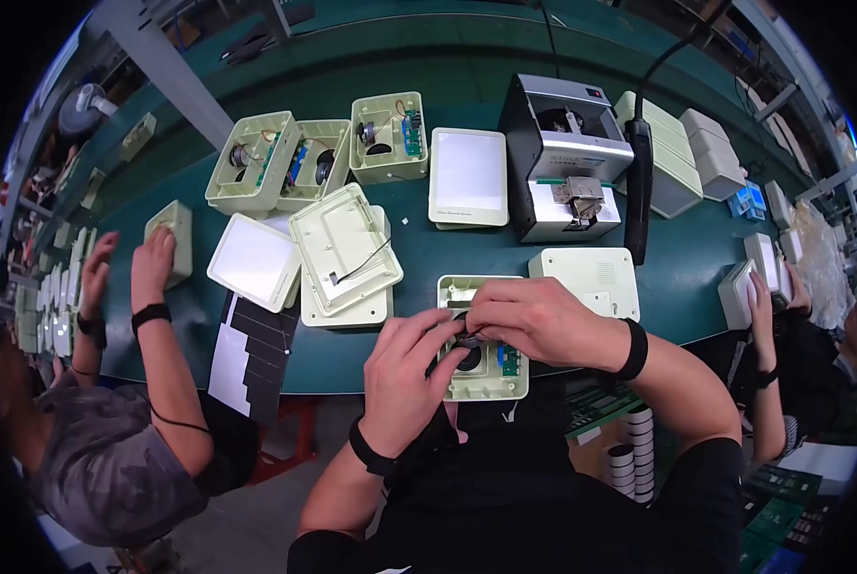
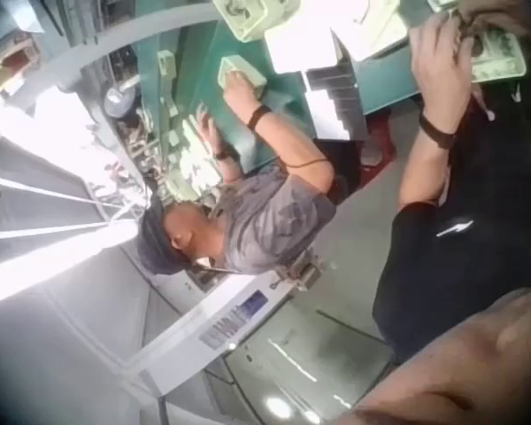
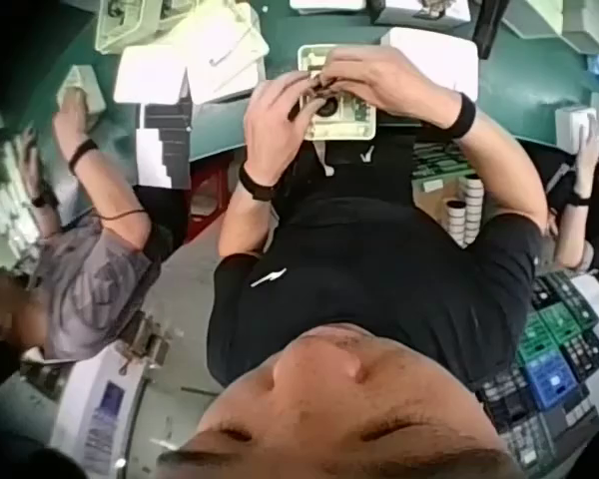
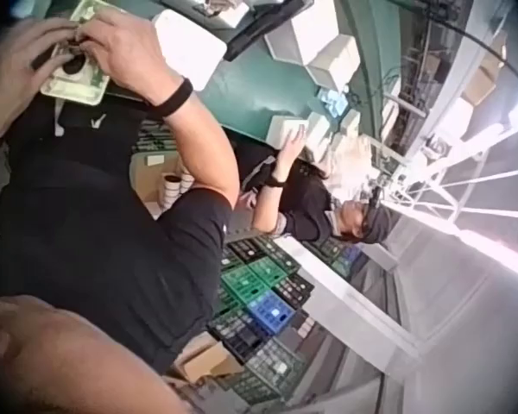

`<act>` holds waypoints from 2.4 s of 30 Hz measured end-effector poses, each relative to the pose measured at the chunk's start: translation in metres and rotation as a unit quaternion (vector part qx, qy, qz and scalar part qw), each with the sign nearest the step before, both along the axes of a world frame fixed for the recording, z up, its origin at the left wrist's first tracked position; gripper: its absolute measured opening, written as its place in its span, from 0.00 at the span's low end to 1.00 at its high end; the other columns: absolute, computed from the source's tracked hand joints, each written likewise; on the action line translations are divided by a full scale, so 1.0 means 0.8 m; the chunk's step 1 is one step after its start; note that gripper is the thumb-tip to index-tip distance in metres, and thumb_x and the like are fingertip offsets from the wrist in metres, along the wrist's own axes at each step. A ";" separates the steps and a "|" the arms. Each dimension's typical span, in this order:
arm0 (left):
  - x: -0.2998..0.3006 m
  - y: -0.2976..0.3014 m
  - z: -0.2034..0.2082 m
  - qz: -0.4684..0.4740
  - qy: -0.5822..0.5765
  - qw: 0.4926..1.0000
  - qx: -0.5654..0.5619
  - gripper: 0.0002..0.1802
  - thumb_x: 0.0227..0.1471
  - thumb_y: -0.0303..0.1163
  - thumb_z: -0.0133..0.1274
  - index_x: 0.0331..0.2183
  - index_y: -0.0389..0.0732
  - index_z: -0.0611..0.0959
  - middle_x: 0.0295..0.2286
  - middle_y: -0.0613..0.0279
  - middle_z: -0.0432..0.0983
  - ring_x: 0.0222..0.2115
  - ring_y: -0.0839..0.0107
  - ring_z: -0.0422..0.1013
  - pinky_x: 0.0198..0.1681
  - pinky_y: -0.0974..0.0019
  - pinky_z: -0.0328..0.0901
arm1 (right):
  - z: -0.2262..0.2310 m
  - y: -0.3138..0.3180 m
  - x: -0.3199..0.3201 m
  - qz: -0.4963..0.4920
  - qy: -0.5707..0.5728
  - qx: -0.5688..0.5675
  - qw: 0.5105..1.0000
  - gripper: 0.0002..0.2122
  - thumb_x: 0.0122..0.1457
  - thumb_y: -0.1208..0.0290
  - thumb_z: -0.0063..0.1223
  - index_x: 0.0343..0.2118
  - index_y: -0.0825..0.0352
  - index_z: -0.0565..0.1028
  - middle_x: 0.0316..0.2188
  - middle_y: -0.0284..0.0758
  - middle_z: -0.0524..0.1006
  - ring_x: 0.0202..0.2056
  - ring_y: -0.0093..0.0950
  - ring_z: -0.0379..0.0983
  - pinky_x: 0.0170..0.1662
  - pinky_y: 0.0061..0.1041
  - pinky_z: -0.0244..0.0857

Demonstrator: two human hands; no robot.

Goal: The person places a speaker into a plastic housing, connects wires to a circuit board, and presses a translucent panel onto the front. They then flip the assembly over to attach the back cover before repeating the entire process with a second unit.

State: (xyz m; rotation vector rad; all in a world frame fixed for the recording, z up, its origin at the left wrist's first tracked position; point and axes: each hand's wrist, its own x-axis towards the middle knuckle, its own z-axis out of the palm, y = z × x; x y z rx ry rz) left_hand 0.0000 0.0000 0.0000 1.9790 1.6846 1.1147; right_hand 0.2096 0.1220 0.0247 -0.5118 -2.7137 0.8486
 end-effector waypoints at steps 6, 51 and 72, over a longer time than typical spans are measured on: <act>0.007 -0.004 -0.004 0.034 0.023 0.998 0.042 0.16 0.45 0.25 0.72 0.40 0.39 0.88 0.37 0.58 0.85 0.36 0.57 0.78 0.40 0.59 0.73 | 0.030 -0.015 0.000 -0.136 0.155 -0.050 0.977 0.19 0.55 0.70 0.70 0.48 0.67 0.78 0.40 0.40 0.80 0.40 0.39 0.80 0.43 0.34 0.75; 0.003 -0.036 -0.044 0.056 -0.179 0.976 -0.113 0.30 0.52 0.27 0.68 0.57 0.37 0.81 0.49 0.55 0.77 0.38 0.67 0.76 0.37 0.66 0.71 | -0.034 -0.056 -0.036 -0.168 0.020 0.189 0.967 0.20 0.49 0.68 0.72 0.44 0.64 0.77 0.39 0.30 0.81 0.38 0.30 0.76 0.42 0.30 0.70; 0.004 -0.037 -0.048 0.060 -0.176 0.977 -0.108 0.30 0.52 0.27 0.68 0.57 0.37 0.81 0.49 0.52 0.78 0.37 0.65 0.77 0.38 0.64 0.72 | -0.043 -0.047 -0.032 -0.128 0.046 0.179 0.974 0.16 0.52 0.70 0.68 0.43 0.65 0.78 0.40 0.30 0.80 0.36 0.29 0.76 0.38 0.31 0.69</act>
